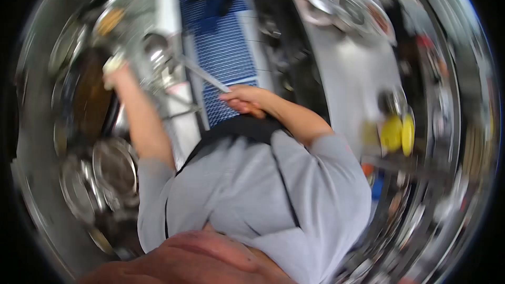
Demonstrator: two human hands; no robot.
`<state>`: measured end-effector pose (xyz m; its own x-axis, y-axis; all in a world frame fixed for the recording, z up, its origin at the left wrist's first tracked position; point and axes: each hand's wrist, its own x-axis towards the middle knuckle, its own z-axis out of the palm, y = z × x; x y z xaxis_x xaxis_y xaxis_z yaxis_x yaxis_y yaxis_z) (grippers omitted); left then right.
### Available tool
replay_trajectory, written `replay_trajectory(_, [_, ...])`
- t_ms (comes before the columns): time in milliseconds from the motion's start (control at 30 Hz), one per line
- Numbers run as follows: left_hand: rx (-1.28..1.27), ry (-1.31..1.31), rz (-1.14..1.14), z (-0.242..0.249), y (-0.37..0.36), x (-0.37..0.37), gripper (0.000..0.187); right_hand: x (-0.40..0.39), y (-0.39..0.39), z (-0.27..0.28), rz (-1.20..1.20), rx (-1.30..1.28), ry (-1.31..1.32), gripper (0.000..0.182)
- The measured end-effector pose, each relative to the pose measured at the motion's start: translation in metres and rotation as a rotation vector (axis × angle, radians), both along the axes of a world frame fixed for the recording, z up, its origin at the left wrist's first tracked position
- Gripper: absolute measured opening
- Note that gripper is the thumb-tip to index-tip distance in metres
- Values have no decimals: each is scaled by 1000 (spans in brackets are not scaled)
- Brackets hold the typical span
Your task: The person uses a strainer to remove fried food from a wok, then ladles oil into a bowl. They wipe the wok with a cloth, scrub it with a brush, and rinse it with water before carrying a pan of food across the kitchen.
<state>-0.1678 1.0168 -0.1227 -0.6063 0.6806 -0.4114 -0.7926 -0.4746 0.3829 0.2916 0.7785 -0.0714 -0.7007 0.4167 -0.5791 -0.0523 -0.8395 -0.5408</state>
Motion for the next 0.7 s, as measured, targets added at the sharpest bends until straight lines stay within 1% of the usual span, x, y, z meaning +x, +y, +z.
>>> replay_trajectory(33, [36, -55, 39, 2, -2, 5, 31, -5, 6, 4, -8, 3, -76, 28])
replay_trajectory(100, [60, -135, 87, 10, -5, 15, 25, -19, 14, 26, -36, -46, -64, 31])
replay_trajectory(133, [-84, -77, 82, 25, -16, 27, 24, -24, 17, 30, -26, -2, -89, 30])
replay_trajectory(200, [-144, -60, -43, 54, -38, 44, 27, -31, 38, 34, -42, 85, -121, 26])
replay_trajectory(233, [-177, -85, -36, 64, -47, 52, 31, -40, 49, 40, -21, 194, -215, 24])
replay_trajectory(300, [-262, -155, 7, 62, -47, 49, 37, -63, 75, 54, 26, 420, -388, 21])
replay_trajectory(367, [-218, -183, 28, 67, -47, 42, 36, -84, 110, 54, 83, 511, -394, 11])
replay_trajectory(400, [-197, -196, 41, 69, -46, 39, 37, -98, 124, 51, 98, 568, -392, 11])
replay_trajectory(433, [-145, -192, 94, 62, -35, 34, 33, -111, 136, 46, 115, 621, -389, 10])
replay_trajectory(500, [-145, -248, 220, 41, -16, 22, 29, -135, 158, 33, 151, 644, -379, 11])
replay_trajectory(533, [-172, -224, 233, 43, -19, 24, 26, -145, 171, 27, 177, 660, -365, 12])
replay_trajectory(567, [-216, -259, 335, 66, -29, 39, 22, -150, 183, 23, 200, 685, -367, 13])
replay_trajectory(600, [-237, -236, 352, 65, -33, 40, 21, -149, 193, 19, 222, 707, -368, 14])
replay_trajectory(633, [-249, -220, 374, 63, -33, 39, 20, -149, 207, 18, 248, 740, -372, 15])
replay_trajectory(700, [-208, -298, 450, 39, -32, 28, 25, -146, 226, 27, 293, 790, -373, 21])
